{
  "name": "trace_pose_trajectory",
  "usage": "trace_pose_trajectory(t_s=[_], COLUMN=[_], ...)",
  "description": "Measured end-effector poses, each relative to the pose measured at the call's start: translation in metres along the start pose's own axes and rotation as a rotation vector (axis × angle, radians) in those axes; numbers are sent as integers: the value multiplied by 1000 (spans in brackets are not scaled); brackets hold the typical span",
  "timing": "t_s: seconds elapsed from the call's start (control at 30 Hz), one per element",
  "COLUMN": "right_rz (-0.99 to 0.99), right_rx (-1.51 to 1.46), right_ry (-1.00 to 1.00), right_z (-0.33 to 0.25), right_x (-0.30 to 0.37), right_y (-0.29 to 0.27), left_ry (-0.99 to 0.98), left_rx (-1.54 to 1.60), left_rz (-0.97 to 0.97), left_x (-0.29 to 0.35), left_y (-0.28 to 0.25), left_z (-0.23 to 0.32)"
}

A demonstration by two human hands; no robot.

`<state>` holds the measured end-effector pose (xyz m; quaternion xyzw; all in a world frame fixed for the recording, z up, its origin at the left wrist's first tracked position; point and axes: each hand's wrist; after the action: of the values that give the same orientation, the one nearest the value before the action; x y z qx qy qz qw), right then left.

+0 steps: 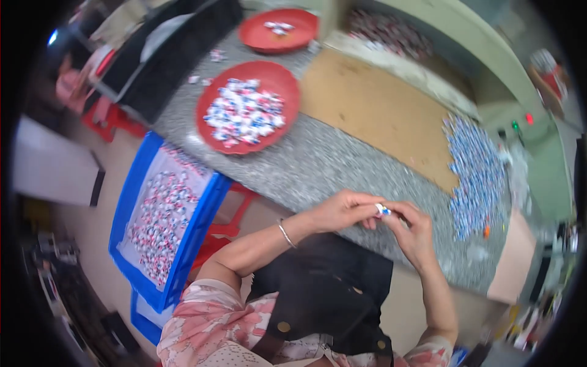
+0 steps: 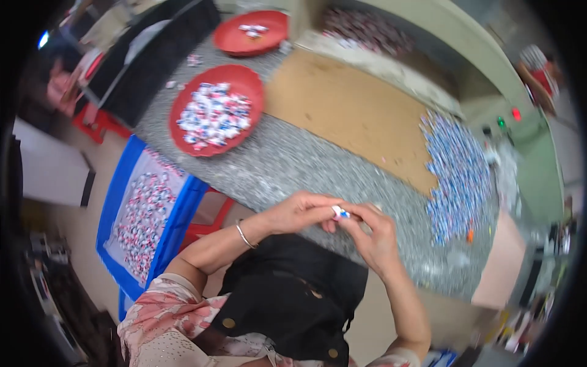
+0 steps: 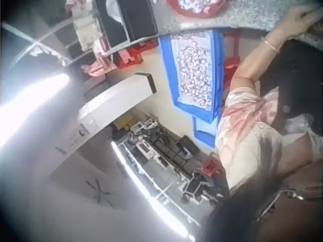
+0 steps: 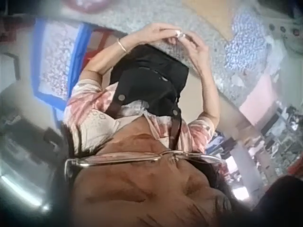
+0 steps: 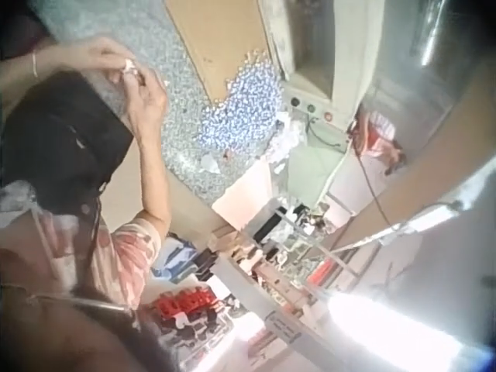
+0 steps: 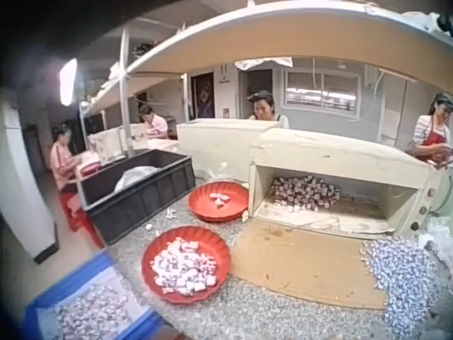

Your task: Assembling small plastic toy components by hand at a factory workbench.

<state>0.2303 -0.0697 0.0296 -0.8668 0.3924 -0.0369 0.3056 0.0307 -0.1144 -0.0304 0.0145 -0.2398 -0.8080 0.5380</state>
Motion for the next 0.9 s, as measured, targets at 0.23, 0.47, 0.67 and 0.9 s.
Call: trace_pose_trajectory(t_s=[0.23,0.47,0.67,0.9], right_rz=[153,68,198,455], right_rx=[-211,36,195,425], right_ry=[128,101,-10,5], right_z=[54,98,137,251], right_x=[0,-36,-127,-257], right_y=[-26,-52,-72,-163], left_ry=[715,327,155,359], left_rx=[-1148,-1334,-1591,-1171], left_rz=[952,990,906,607], left_x=[66,98,89,-92], left_y=[-90,-176,-178,-169], left_z=[63,69,108,192])
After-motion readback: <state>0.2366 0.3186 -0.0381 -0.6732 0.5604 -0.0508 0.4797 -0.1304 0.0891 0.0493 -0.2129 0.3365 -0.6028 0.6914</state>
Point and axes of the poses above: each hand's wrist, its own x-axis away from the middle knuckle, its own y-axis out of the palm, z = x × y, and after that the axes turned 10 degrees about -y, right-handed
